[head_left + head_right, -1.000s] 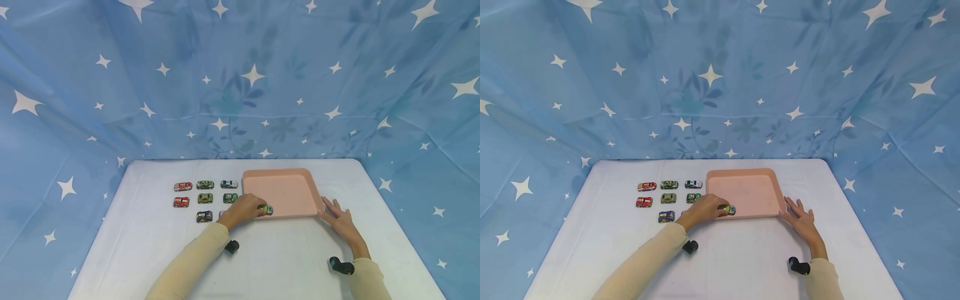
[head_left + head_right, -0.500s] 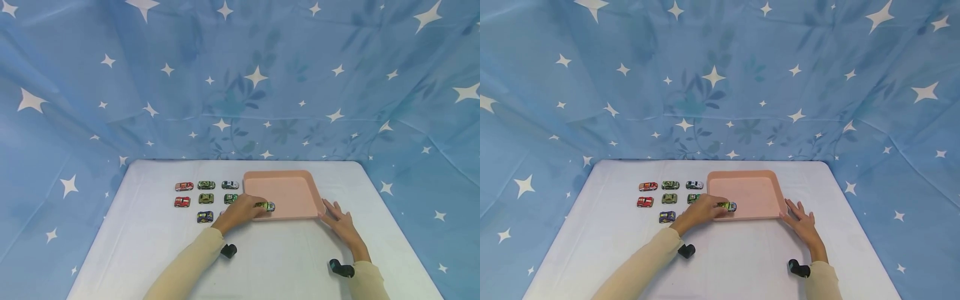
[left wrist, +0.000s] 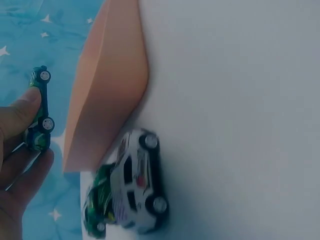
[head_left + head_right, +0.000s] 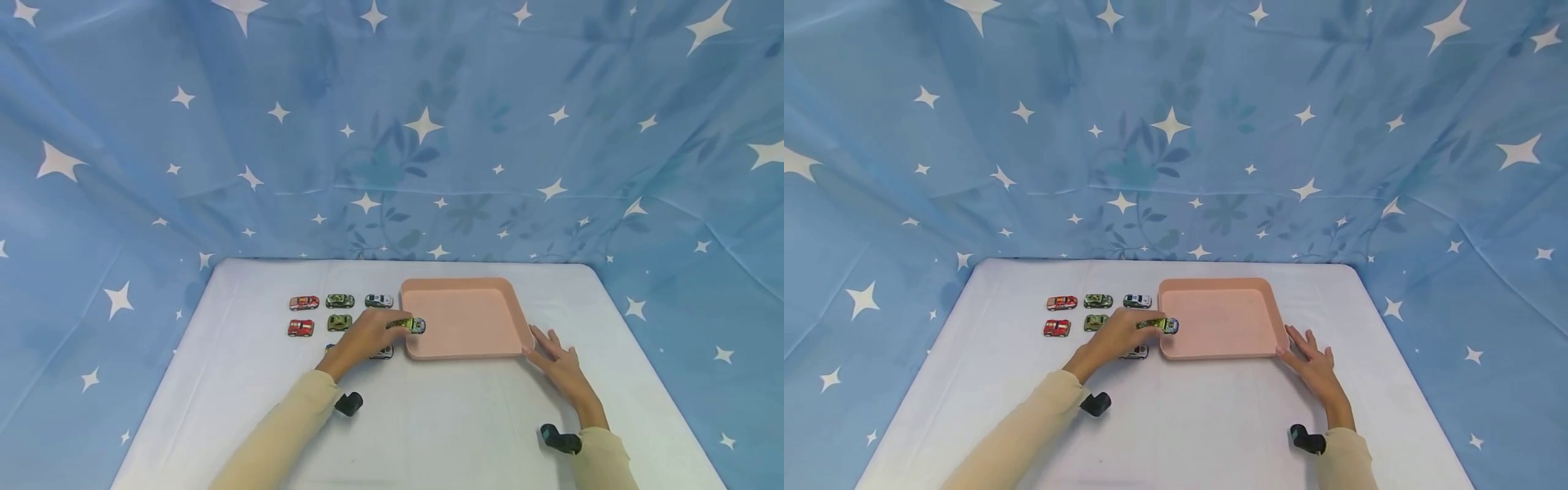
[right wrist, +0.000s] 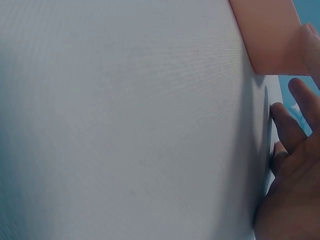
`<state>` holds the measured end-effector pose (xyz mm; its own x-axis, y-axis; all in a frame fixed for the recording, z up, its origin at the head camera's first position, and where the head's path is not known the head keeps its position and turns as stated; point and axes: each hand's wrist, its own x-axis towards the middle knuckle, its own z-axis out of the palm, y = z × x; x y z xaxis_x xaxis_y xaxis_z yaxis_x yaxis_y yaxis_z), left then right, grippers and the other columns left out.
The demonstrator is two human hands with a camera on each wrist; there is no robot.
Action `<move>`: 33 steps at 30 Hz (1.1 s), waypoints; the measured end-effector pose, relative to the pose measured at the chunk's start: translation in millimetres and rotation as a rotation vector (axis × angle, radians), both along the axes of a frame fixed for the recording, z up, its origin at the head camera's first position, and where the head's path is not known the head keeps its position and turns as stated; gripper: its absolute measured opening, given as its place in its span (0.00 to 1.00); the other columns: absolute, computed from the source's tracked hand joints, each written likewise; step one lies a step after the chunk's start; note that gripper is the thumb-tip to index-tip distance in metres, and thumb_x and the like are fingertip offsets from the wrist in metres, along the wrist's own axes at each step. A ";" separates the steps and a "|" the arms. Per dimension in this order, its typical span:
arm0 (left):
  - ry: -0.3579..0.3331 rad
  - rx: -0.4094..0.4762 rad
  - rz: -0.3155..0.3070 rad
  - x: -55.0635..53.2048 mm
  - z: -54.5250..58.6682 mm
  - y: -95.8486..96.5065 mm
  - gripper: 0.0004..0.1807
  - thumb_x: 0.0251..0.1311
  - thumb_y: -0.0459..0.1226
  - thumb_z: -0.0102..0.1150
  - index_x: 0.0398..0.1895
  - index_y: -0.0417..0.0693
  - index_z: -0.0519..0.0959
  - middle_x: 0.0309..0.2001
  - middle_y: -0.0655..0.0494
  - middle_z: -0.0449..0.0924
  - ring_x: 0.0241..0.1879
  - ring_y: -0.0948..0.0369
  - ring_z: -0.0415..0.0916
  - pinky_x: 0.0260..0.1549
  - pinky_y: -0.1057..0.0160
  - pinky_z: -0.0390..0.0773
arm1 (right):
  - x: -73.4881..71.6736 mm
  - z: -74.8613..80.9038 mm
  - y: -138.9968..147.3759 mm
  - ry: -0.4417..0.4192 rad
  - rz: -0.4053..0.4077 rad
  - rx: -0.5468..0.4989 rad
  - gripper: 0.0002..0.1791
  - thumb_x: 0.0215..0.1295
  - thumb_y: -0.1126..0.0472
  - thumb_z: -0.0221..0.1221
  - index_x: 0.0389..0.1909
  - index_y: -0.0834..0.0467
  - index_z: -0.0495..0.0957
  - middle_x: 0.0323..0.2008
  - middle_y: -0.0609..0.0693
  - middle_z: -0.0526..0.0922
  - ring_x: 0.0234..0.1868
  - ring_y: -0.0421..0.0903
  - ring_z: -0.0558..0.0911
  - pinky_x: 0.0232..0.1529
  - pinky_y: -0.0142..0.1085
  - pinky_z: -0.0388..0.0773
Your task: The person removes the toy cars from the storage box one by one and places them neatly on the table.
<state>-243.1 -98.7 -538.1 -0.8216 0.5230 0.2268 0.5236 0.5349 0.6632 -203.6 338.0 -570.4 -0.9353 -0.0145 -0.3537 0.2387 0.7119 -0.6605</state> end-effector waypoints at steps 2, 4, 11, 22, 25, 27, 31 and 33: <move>-0.002 -0.003 -0.001 -0.9 1.6 -7.2 0.20 0.73 0.41 0.69 0.63 0.44 0.86 0.56 0.54 0.89 0.36 0.66 0.84 0.49 0.60 0.84 | 0.6 -0.7 0.5 -0.001 0.000 0.002 0.51 0.77 0.33 0.56 0.88 0.52 0.46 0.84 0.67 0.30 0.78 0.76 0.19 0.67 0.81 0.24; -0.013 -0.016 0.002 -1.2 2.7 -14.9 0.20 0.73 0.41 0.69 0.64 0.45 0.86 0.54 0.53 0.90 0.23 0.69 0.74 0.43 0.61 0.82 | 1.1 -1.1 1.0 0.001 0.001 0.005 0.51 0.77 0.33 0.55 0.88 0.52 0.46 0.84 0.67 0.30 0.78 0.77 0.19 0.67 0.81 0.24; -0.014 -0.044 0.038 2.0 5.1 -44.1 0.19 0.71 0.39 0.71 0.62 0.43 0.87 0.55 0.51 0.89 0.31 0.69 0.77 0.44 0.58 0.82 | 2.9 -2.6 1.3 -0.012 -0.011 -0.003 0.51 0.77 0.32 0.55 0.88 0.51 0.45 0.84 0.66 0.29 0.77 0.77 0.18 0.65 0.83 0.25; -0.038 -0.063 0.096 19.7 5.2 -96.7 0.19 0.70 0.36 0.71 0.62 0.41 0.87 0.55 0.50 0.89 0.29 0.68 0.74 0.41 0.57 0.81 | 2.7 -2.2 -0.6 -0.017 -0.005 0.017 0.51 0.77 0.31 0.54 0.89 0.50 0.45 0.84 0.66 0.29 0.77 0.78 0.19 0.64 0.84 0.27; -0.044 -0.071 0.128 24.8 2.6 -110.9 0.20 0.69 0.37 0.72 0.62 0.41 0.87 0.55 0.48 0.89 0.40 0.62 0.84 0.48 0.53 0.84 | 2.6 -2.4 -0.7 -0.011 -0.002 0.018 0.51 0.77 0.32 0.54 0.88 0.51 0.46 0.84 0.67 0.30 0.77 0.78 0.19 0.65 0.84 0.27; -0.032 -0.087 0.148 27.9 0.0 -120.4 0.20 0.69 0.37 0.72 0.62 0.40 0.87 0.56 0.47 0.88 0.49 0.54 0.88 0.54 0.47 0.84 | 2.1 -2.4 -0.9 -0.013 -0.001 0.020 0.51 0.77 0.32 0.54 0.88 0.51 0.45 0.84 0.67 0.29 0.77 0.78 0.19 0.65 0.83 0.26; -0.001 -0.105 0.181 33.2 -4.2 -137.1 0.18 0.68 0.35 0.73 0.59 0.39 0.88 0.54 0.46 0.89 0.55 0.47 0.87 0.57 0.45 0.83 | 0.0 -1.6 -0.4 -0.014 0.000 0.018 0.51 0.77 0.31 0.55 0.88 0.51 0.45 0.84 0.67 0.29 0.77 0.78 0.19 0.65 0.83 0.27; 0.010 -0.112 0.191 36.2 -5.8 -144.1 0.17 0.67 0.34 0.73 0.57 0.39 0.88 0.53 0.46 0.90 0.55 0.46 0.86 0.57 0.45 0.83 | -0.2 -1.0 0.5 -0.012 0.001 0.016 0.51 0.77 0.31 0.55 0.88 0.51 0.45 0.84 0.67 0.29 0.77 0.78 0.19 0.66 0.83 0.26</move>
